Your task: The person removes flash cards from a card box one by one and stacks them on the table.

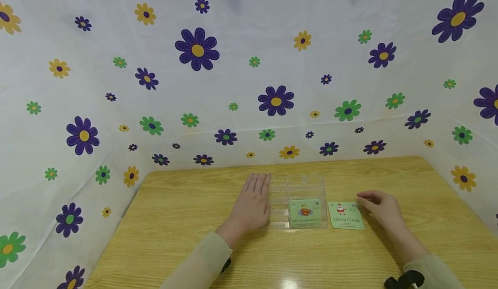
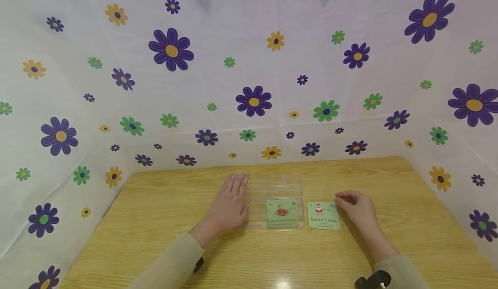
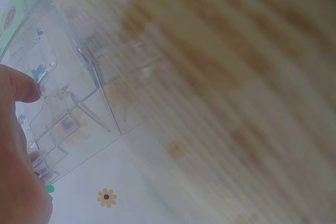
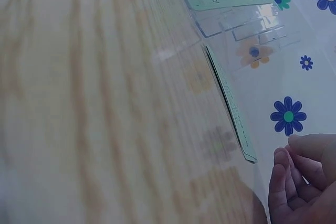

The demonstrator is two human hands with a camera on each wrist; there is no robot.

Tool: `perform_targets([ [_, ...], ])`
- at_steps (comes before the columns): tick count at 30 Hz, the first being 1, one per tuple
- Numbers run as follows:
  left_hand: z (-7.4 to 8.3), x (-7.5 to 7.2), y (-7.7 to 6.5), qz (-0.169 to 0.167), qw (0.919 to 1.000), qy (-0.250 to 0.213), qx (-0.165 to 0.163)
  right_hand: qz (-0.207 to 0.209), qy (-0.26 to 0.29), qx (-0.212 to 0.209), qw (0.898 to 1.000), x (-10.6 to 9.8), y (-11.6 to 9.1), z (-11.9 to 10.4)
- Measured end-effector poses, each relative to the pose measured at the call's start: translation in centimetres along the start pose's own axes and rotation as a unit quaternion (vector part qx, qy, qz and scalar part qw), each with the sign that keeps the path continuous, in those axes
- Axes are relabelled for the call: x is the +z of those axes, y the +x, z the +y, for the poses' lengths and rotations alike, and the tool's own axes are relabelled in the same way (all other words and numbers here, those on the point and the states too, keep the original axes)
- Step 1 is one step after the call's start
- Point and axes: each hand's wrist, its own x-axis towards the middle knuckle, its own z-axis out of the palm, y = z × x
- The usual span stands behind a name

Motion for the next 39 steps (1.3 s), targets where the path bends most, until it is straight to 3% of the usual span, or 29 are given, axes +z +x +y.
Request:
perform_targets([
  [11,-0.1,0.2,0.0,0.006,1.0,0.006,0.003,-0.01,-0.02,-0.019,1.0,-0.1,-0.2,-0.8],
  [24,-0.1,0.1,-0.1,0.01,0.9999,0.0,0.004,-0.037,0.037,-0.017,0.998,-0.1,-0.7,-2.1],
  [39,-0.1,0.0,0.0,0.006,1.0,-0.001,0.0,-0.057,0.066,-0.029,0.996,0.5,-1.6,-3.6],
])
